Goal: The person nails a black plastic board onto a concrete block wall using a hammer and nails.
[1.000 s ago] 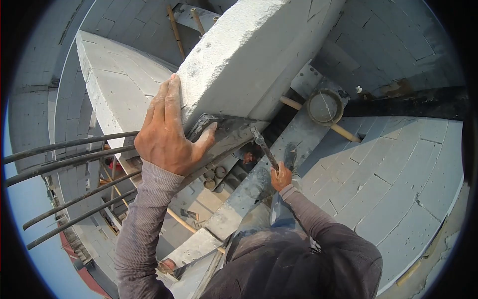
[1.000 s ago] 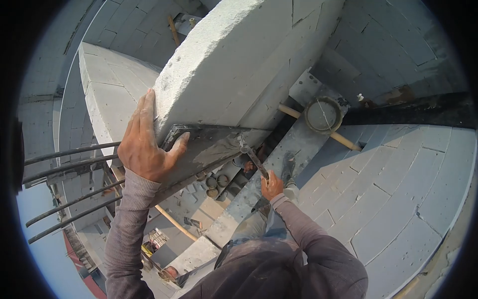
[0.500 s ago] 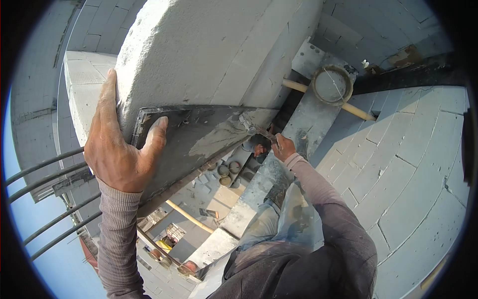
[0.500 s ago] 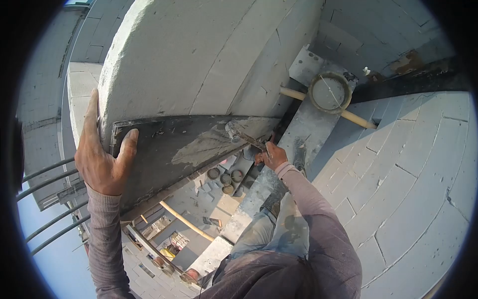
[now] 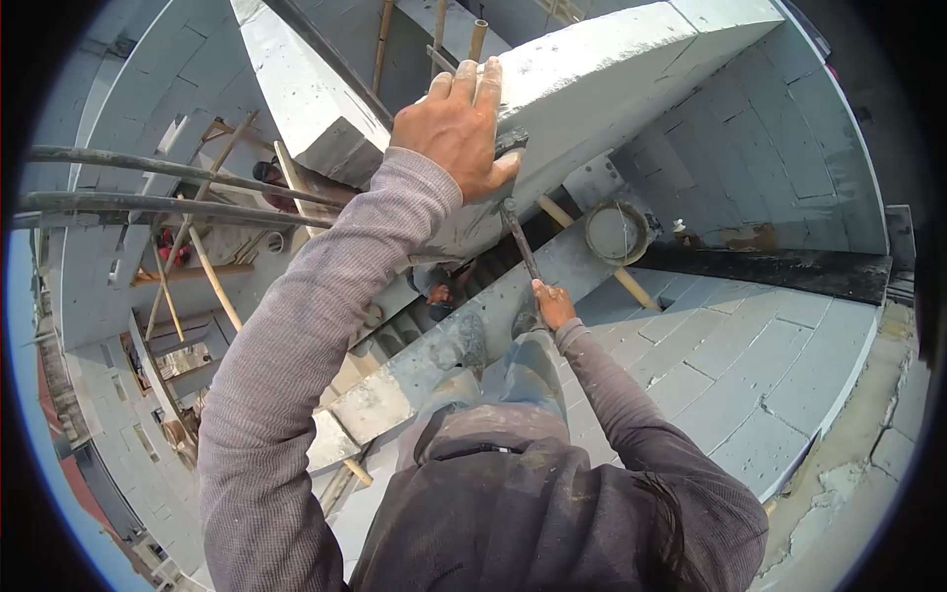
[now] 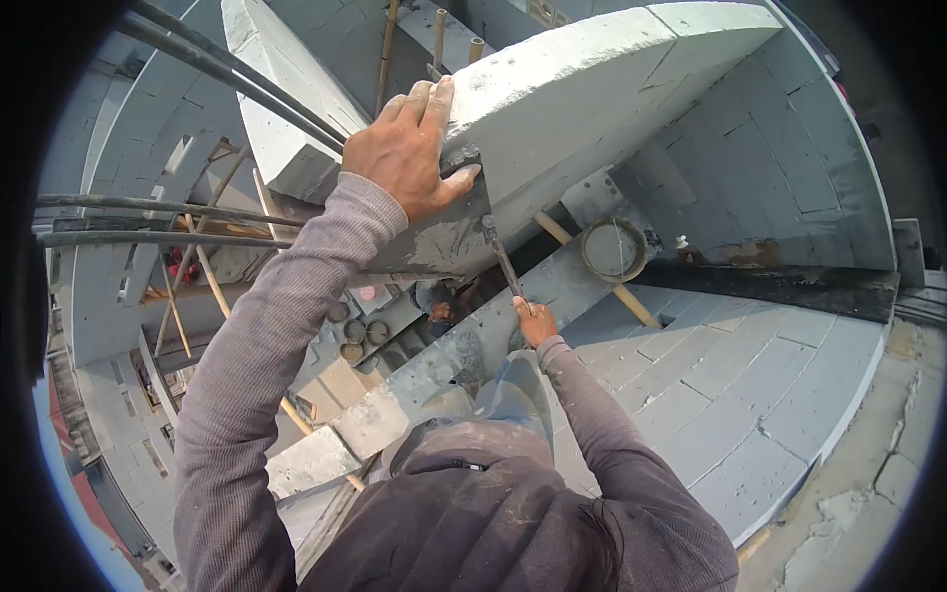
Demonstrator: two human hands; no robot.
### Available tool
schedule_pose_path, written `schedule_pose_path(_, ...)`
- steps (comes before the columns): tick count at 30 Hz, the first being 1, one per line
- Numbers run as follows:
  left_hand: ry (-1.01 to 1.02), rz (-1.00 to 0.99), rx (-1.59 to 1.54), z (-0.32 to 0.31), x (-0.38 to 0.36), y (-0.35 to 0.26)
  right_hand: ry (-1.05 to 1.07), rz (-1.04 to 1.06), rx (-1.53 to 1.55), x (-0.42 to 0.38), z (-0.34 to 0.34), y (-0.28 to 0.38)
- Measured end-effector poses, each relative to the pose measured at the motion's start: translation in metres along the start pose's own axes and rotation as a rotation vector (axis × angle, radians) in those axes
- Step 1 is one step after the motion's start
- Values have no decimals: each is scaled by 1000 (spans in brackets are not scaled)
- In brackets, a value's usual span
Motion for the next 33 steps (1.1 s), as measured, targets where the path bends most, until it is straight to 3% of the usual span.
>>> schedule_pose_path(2,29,-9,-26,0,-1,0,-5,57,-109,-10,15,12)
schedule_pose_path(4,-2,-6,-86,0,-7,1,75,-136,-5,-18,14,6)
schedule_pose_path(6,-59,-10,-120,8,-3,8,56,-103,-68,-11,15,9)
schedule_pose_path(8,39,-25,-171,10,-6,8,53,-92,-134,-11,24,3)
schedule_pose_path(10,-2,-26,-202,4,-8,9,158,-229,126,-33,41,36)
schedule_pose_path(17,64,-27,-187,1,-7,11,174,-284,132,-49,53,64)
schedule_pose_path(20,-69,-37,-146,-6,-10,8,210,-362,212,-59,60,81)
schedule_pose_path(22,-673,-377,-129,12,-38,-6,207,-337,186,-48,62,79)
schedule_pose_path(24,-725,-506,-530,35,-100,-28,202,-220,202,-41,61,67)
schedule_pose_path(25,-657,-435,-711,13,-132,-34,195,-110,225,-45,61,63)
schedule_pose_path(26,-557,-136,-943,-29,-158,-43,194,-109,220,-46,64,65)
schedule_pose_path(27,-235,687,-1201,-152,-181,-49,198,-214,186,-44,64,76)
schedule_pose_path(28,-119,1100,-1500,-249,-190,-55,210,-330,143,-51,64,83)
schedule_pose_path(30,306,1323,-1414,-367,-178,-59,186,-345,155,-57,63,93)
schedule_pose_path(31,295,1316,-1427,-379,-157,-56,199,-343,146,-57,64,96)
schedule_pose_path(33,-28,1633,-2610,-397,-130,-85,195,-354,152,-56,63,90)
Point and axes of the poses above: each hand's wrist, its own x-axis towards the middle knuckle, its own z-axis out of the back of the hand, y = z × x, the point moved 3 cm from there along x, towards the middle knuckle, and after that the axes turned 6 degrees about -x, right-handed, at the moved point
